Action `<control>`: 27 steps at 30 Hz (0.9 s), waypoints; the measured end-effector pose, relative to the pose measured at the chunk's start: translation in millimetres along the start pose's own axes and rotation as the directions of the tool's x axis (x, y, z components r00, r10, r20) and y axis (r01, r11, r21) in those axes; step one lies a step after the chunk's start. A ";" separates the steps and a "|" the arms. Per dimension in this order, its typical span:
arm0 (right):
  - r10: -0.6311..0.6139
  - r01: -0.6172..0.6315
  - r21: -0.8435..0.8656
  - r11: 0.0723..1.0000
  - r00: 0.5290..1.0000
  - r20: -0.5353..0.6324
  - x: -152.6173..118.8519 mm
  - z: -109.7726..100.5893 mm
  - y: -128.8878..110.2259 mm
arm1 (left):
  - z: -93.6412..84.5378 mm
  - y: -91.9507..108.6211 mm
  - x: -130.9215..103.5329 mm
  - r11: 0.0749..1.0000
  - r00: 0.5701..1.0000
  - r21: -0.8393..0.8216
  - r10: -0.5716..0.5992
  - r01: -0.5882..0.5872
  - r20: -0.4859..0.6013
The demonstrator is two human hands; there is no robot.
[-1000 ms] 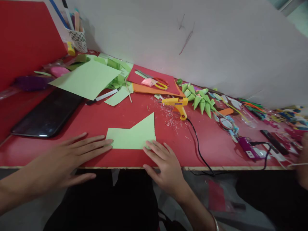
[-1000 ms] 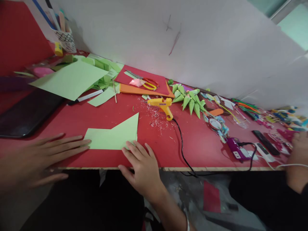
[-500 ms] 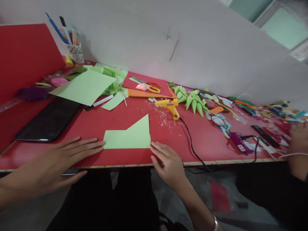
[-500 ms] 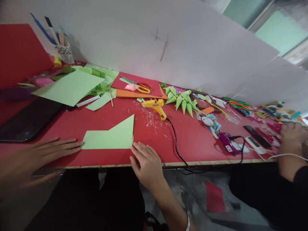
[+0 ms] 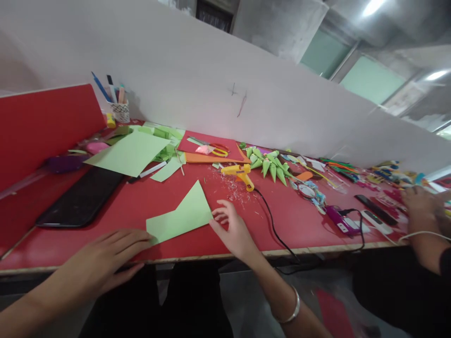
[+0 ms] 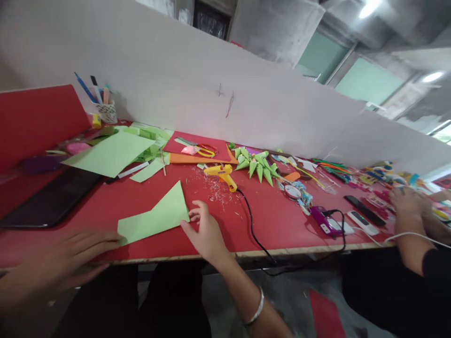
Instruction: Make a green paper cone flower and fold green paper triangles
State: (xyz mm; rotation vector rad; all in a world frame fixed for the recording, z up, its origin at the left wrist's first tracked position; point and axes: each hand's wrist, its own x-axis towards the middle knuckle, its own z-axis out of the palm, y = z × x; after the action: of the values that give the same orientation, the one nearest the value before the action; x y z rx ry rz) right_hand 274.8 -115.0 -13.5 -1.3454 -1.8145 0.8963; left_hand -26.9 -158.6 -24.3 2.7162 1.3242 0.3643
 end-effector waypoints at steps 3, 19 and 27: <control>0.076 -0.079 0.213 0.974 0.997 0.023 15.7 5.3 -2.6 | -0.2 1.3 3.3 0.999 1.000 -0.039 0.015 -0.015 -0.007; -0.156 0.152 0.093 0.984 0.987 0.043 63.9 -3.7 -39.0 | -44.8 44.7 38.3 0.976 0.995 -0.201 0.095 -0.086 0.033; -0.283 0.289 0.308 0.906 0.957 -0.066 89.1 -1.6 -81.9 | -44.9 13.2 107.7 0.570 0.999 -0.820 -0.038 0.047 0.031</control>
State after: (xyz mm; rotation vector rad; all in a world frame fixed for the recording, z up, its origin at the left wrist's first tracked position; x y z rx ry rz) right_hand 216.8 -46.8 68.0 -0.8592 -1.7096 0.9579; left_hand 35.6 -82.8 40.1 1.8634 0.8627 0.7420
